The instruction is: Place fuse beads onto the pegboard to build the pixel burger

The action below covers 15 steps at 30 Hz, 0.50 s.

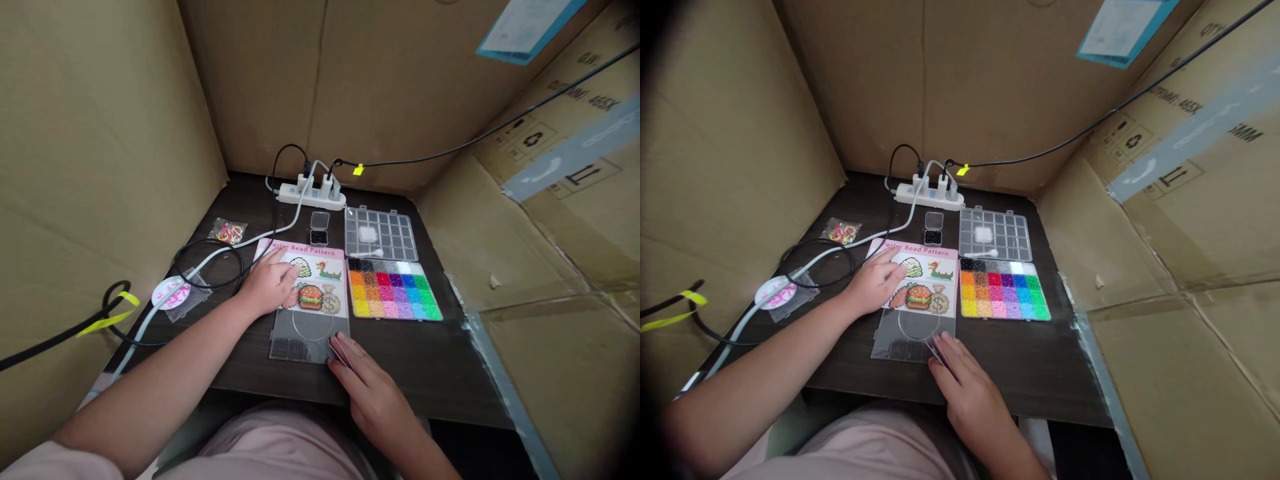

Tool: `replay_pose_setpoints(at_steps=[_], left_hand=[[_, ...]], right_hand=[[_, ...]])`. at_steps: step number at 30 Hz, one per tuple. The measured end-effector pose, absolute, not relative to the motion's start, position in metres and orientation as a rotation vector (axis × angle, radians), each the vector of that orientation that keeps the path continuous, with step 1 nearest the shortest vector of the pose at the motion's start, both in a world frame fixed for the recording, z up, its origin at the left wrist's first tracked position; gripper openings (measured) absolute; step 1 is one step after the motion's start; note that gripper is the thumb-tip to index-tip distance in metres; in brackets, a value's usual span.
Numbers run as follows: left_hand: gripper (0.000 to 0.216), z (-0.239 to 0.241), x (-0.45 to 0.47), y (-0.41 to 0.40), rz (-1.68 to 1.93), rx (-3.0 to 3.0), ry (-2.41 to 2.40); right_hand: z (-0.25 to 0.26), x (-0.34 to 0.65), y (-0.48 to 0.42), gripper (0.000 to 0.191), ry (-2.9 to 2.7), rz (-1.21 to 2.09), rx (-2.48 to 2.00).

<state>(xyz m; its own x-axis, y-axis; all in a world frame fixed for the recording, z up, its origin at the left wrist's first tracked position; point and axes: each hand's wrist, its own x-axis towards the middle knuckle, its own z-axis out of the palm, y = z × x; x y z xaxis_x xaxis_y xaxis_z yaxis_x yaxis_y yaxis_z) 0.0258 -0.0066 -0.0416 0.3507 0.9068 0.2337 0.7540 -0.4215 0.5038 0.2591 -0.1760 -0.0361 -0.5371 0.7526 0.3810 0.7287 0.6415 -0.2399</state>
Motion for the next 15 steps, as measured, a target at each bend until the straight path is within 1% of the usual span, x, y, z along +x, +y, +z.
replay_pose_setpoints(at_steps=[10,15], left_hand=[[0.047,-0.0414,0.0268,-0.0076,0.699,2.307,1.462],[0.046,-0.0397,0.0261,-0.0075,0.691,2.29,1.465]], right_hand=[[-0.0395,0.2594,-0.1776,0.047,-2.398,0.127,-1.182],[-0.037,0.2591,-0.1757,0.043,-2.4,0.073,-1.168]])
